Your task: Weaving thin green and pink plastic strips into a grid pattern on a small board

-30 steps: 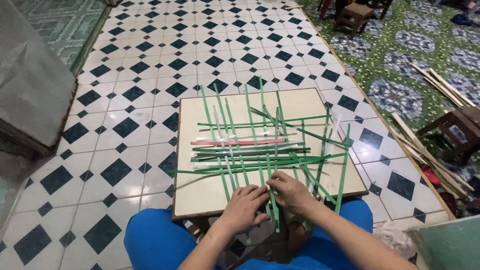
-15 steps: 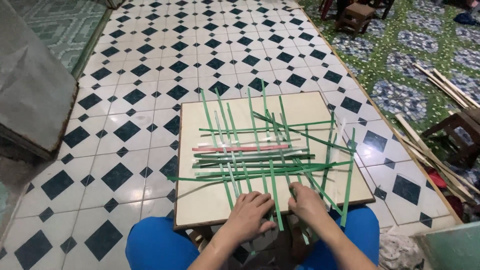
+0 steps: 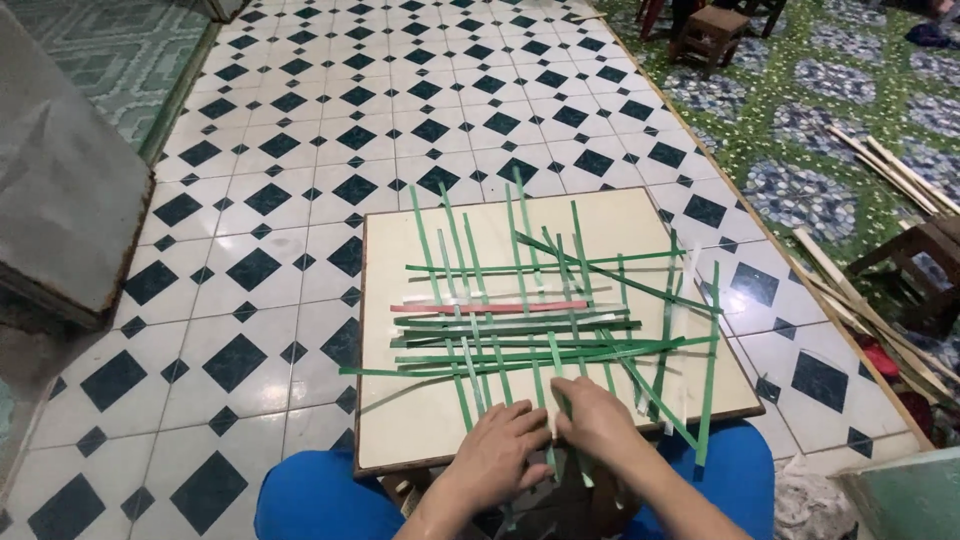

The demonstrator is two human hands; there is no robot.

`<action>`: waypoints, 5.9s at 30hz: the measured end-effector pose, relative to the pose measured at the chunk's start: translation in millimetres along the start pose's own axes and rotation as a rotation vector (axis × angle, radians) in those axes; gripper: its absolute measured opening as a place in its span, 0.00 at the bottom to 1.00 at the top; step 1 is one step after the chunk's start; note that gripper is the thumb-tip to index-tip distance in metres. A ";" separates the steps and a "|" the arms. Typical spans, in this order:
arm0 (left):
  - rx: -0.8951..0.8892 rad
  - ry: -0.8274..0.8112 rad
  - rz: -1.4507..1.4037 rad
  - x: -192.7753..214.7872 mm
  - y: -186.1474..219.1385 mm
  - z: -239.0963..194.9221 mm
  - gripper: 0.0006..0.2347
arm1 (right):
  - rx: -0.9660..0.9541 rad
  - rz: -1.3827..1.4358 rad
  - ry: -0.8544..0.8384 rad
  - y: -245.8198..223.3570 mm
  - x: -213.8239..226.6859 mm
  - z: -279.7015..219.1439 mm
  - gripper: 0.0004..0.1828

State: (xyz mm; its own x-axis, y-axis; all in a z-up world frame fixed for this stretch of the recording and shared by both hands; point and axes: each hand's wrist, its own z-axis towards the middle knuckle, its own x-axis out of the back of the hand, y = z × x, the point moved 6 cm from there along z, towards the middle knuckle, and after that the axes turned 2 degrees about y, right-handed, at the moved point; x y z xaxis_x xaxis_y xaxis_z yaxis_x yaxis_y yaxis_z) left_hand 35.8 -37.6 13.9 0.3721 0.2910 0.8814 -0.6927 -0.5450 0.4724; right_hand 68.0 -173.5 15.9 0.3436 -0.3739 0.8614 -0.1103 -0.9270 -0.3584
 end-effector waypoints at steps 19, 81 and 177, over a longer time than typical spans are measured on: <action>0.748 0.382 0.065 23.7 -214.5 72.4 0.10 | -0.057 0.170 0.103 -27.5 34.6 124.5 0.24; 0.577 -0.143 0.122 57.8 -65.5 35.3 0.34 | -0.063 -0.179 -0.019 -16.3 7.3 46.4 0.14; 0.331 -0.101 0.187 51.7 -48.1 75.5 0.33 | -0.003 0.111 0.266 54.6 -30.8 37.6 0.28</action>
State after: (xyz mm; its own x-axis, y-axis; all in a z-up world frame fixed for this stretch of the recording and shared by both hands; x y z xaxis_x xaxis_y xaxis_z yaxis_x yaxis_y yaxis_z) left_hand 135.0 -55.8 36.7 0.3285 0.0930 0.9399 -0.5236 -0.8103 0.2632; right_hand 86.5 -211.5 -43.7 0.0726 -0.4667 0.8814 -0.1365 -0.8801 -0.4548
